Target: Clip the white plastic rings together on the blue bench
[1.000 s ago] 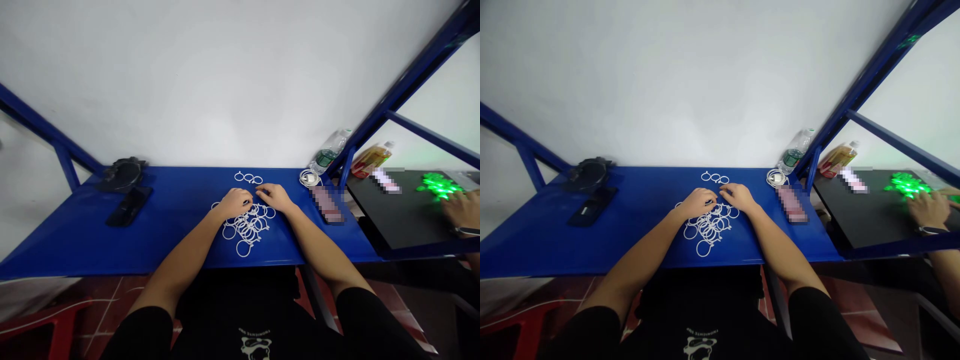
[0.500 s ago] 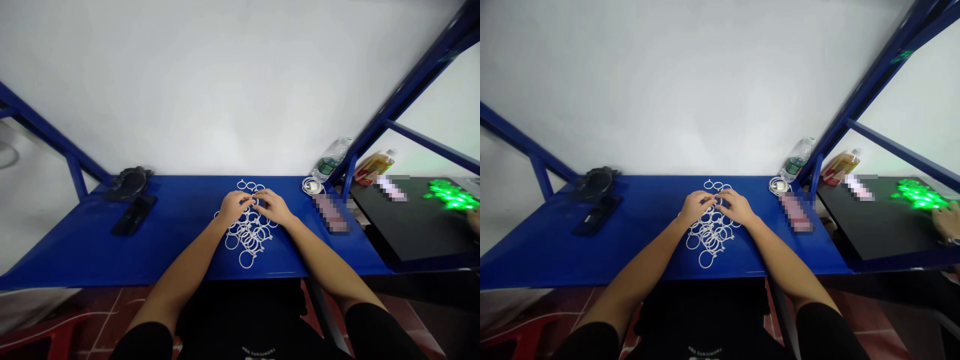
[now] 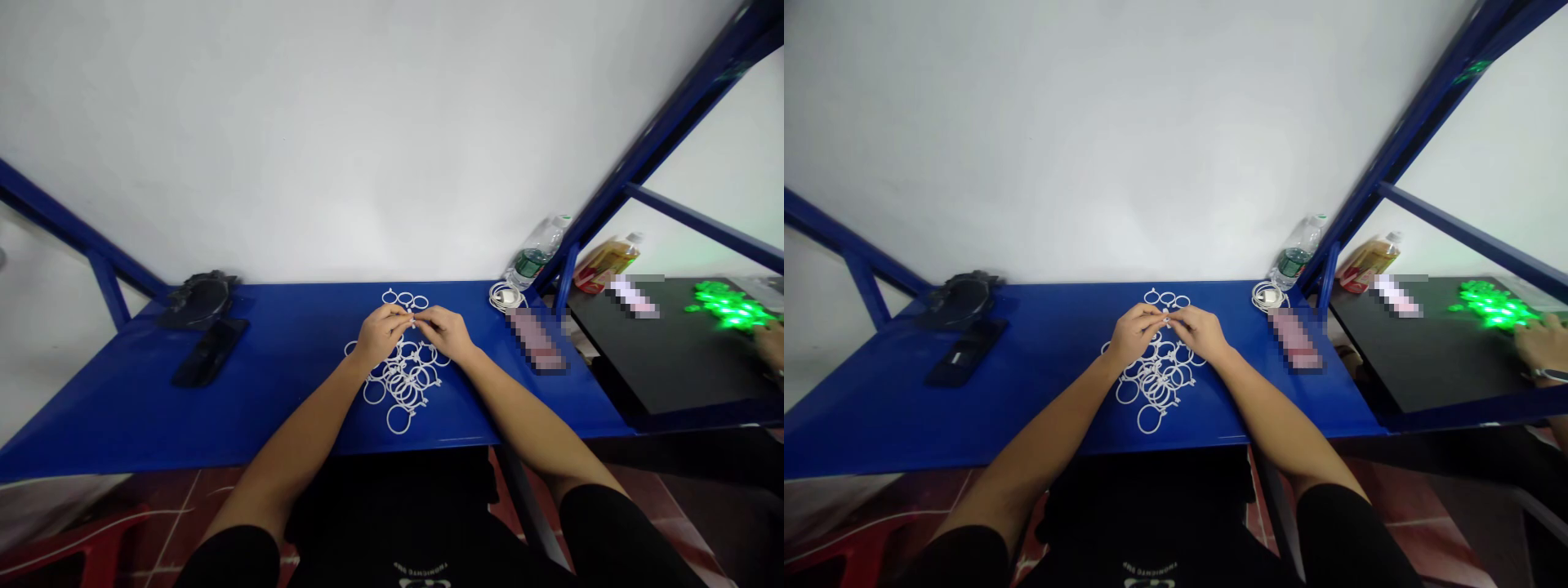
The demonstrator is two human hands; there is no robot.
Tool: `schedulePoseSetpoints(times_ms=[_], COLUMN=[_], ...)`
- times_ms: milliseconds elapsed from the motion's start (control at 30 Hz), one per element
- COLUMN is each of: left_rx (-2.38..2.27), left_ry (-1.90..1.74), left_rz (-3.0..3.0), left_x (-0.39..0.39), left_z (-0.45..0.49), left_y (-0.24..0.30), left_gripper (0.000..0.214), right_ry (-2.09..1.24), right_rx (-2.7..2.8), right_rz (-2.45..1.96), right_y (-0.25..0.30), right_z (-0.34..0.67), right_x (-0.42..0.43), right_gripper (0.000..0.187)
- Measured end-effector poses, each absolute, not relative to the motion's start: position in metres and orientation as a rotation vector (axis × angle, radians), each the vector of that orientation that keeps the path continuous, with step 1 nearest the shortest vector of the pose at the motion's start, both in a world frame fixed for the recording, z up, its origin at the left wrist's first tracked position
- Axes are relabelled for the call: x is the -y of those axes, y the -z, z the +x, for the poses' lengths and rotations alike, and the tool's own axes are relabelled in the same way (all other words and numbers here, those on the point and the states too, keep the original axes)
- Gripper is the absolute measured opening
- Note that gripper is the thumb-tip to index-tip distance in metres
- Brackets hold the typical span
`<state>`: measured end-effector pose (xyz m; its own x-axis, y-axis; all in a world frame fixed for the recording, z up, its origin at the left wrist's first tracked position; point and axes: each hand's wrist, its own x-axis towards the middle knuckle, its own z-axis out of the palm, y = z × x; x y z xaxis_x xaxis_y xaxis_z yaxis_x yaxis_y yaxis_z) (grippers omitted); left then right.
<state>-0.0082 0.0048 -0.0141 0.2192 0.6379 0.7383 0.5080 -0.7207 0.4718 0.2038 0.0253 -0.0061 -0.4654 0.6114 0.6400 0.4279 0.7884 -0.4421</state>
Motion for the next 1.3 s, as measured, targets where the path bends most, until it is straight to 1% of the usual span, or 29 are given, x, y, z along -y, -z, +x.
schedulePoseSetpoints(times_ms=[300,500,700,833,967,1133,1300], left_rx=[-1.163,-1.180,-1.614,-1.827,-1.729,-1.629,-1.462], left_ry=[-1.551,-1.416,-1.509,-1.474,-1.337,-1.237,-0.977], left_rz=[2.382,2.476,2.320,2.187,2.080,2.159,2.302], left_x=[-0.005,-0.008,-0.022,-0.036,-0.041,-0.035,-0.027], left_z=[-0.005,-0.007,-0.034,-0.057,-0.059,-0.051,-0.050], left_y=[0.019,0.015,0.015,0.024,0.033,0.029,0.023], left_gripper=[0.016,0.016,0.010,0.015,0.031,0.022,0.024], right_ry=[-0.189,-0.211,-0.170,-0.247,-0.319,-0.353,-0.382], right_rx=[2.138,2.158,2.174,2.230,2.325,2.403,2.437], right_rz=[-0.742,-0.782,-0.945,-0.949,-0.924,-0.951,-0.964], right_y=[0.003,0.004,0.006,0.005,0.005,0.005,0.006], right_z=[0.203,0.203,0.212,0.219,0.217,0.213,0.213], right_x=[-0.021,-0.022,-0.030,-0.034,-0.034,-0.032,-0.033], right_gripper=[0.018,0.019,0.022,0.018,0.015,0.013,0.014])
